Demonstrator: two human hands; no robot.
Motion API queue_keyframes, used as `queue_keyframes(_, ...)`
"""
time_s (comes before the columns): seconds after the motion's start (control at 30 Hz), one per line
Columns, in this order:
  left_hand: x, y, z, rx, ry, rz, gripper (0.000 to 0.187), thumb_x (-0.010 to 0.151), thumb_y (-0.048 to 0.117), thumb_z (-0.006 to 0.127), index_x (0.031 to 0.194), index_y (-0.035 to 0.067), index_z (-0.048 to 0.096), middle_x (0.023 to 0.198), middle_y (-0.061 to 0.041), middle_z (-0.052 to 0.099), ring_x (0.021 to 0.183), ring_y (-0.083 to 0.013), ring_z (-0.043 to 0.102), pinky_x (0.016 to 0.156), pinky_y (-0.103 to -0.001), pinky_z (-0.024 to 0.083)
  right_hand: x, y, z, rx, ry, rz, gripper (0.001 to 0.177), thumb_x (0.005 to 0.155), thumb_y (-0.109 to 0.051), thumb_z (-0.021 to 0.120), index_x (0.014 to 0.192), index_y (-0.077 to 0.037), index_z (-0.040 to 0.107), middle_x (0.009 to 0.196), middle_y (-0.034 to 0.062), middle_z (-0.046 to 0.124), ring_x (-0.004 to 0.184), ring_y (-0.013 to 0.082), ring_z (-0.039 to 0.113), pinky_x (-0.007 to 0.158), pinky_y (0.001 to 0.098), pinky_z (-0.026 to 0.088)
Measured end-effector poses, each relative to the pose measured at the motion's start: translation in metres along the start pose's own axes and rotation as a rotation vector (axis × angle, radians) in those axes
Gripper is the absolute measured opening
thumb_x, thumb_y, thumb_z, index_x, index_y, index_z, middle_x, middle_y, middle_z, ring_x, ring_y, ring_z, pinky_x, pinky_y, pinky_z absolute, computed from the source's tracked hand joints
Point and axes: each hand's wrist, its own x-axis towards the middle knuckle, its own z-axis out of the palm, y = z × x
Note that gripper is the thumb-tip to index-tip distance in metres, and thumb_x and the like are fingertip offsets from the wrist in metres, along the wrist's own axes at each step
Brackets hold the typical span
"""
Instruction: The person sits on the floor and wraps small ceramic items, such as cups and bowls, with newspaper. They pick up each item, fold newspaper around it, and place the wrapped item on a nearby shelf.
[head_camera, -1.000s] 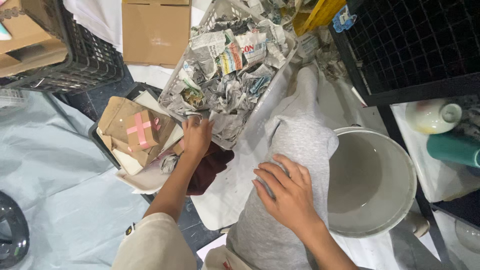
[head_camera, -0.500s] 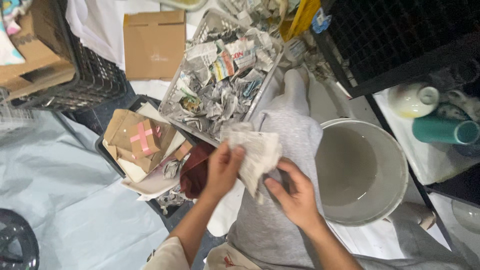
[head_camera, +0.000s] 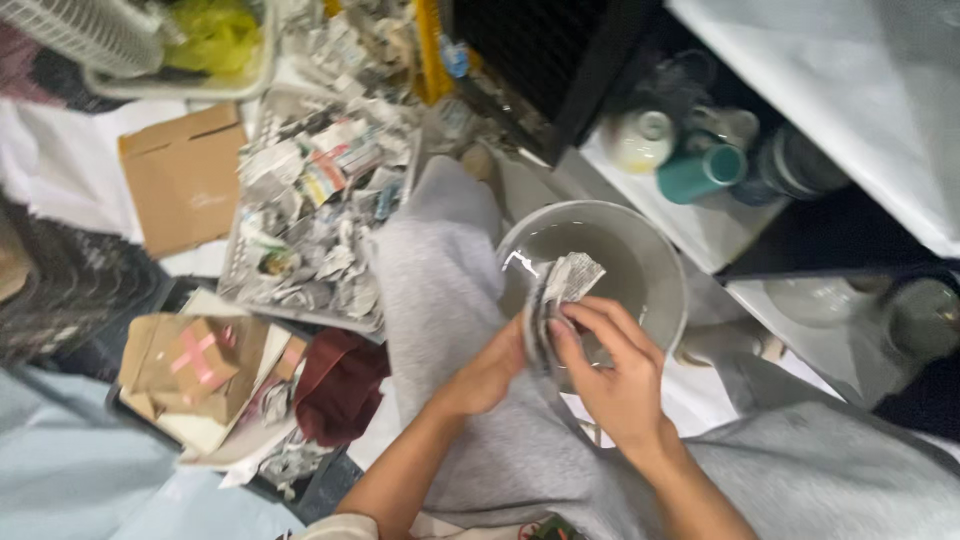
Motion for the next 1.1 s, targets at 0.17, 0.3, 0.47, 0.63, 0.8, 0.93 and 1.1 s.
queue_keyframes(0.17,0.018,-0.042,0.009,-0.143,0.065,-0.303,0.065,0.107,0.027,0.064,0.157,-0.007,0.041,0.14,-0.029,0.056,0.123,-0.032,0.054,0.102,-0.049,0.047,-0.014,0.026,-0.045,0.021,0.059,0.092,0.019,0.091,-0.001,0.076,0.109,0.003,0.073,0.105,0.0095,0.075,0.092,0.0111,0.071,0.08,0.0253,0.057)
queue_keyframes(0.3,0.024,-0.045,0.006,-0.605,0.042,-0.268,0.063,0.109,0.037,0.052,0.158,-0.001,0.038,0.157,-0.017,0.047,0.145,-0.0284,0.045,0.121,-0.044,0.038,-0.038,0.056,-0.065,0.375,0.161,0.423,0.024,0.093,0.0,0.072,0.117,0.003,0.071,0.103,0.0108,0.077,0.09,0.0116,0.07,0.08,0.0256,0.057)
queue_keyframes(0.47,0.027,-0.033,0.009,-0.967,-0.033,-0.302,0.067,0.108,0.05,0.039,0.158,0.006,0.035,0.158,-0.016,0.045,0.146,-0.0304,0.044,0.121,-0.049,0.033,-0.053,0.092,-0.08,0.579,0.154,0.495,0.022,0.088,0.005,0.072,0.11,0.005,0.07,0.105,0.0123,0.077,0.095,0.0154,0.073,0.085,0.0296,0.059)
queue_keyframes(0.63,0.035,-0.036,0.009,-0.86,0.053,-0.412,0.061,0.106,0.032,0.041,0.156,0.0,0.037,0.154,-0.016,0.051,0.141,-0.0307,0.051,0.121,-0.047,0.038,-0.058,0.111,-0.081,0.59,0.103,0.284,0.022,0.081,0.012,0.072,0.1,0.001,0.07,0.127,0.0142,0.066,0.114,0.0206,0.065,0.098,0.0325,0.053)
queue_keyframes(0.8,0.048,-0.03,-0.006,-0.893,0.166,-0.456,0.048,0.106,0.03,0.049,0.141,-0.003,0.054,0.134,-0.02,0.065,0.12,-0.033,0.065,0.106,-0.05,0.05,-0.053,0.112,-0.092,0.523,-0.014,-0.02,0.022,0.076,0.01,0.073,0.088,-0.008,0.075,0.132,0.014,0.062,0.122,0.0246,0.063,0.109,0.0382,0.052)
queue_keyframes(0.93,0.06,-0.017,-0.012,-1.028,0.256,-0.5,0.043,0.107,0.029,0.053,0.137,-0.002,0.06,0.13,-0.019,0.069,0.117,-0.0304,0.067,0.107,-0.045,0.051,-0.043,0.107,-0.105,0.213,-0.093,0.025,0.023,0.074,0.009,0.07,0.082,-0.011,0.079,0.129,0.0104,0.066,0.116,0.0229,0.067,0.1,0.0359,0.054)
queue_keyframes(1.1,0.062,-0.013,-0.011,-0.914,0.391,-0.405,0.05,0.105,0.04,0.049,0.14,0.005,0.054,0.137,-0.014,0.064,0.126,-0.0292,0.061,0.11,-0.048,0.046,-0.026,0.097,-0.098,-0.11,-0.287,0.182,0.039,0.072,-0.002,0.076,0.108,-0.016,0.077,0.144,0.0129,0.054,0.134,0.0325,0.053,0.107,0.0452,0.045)
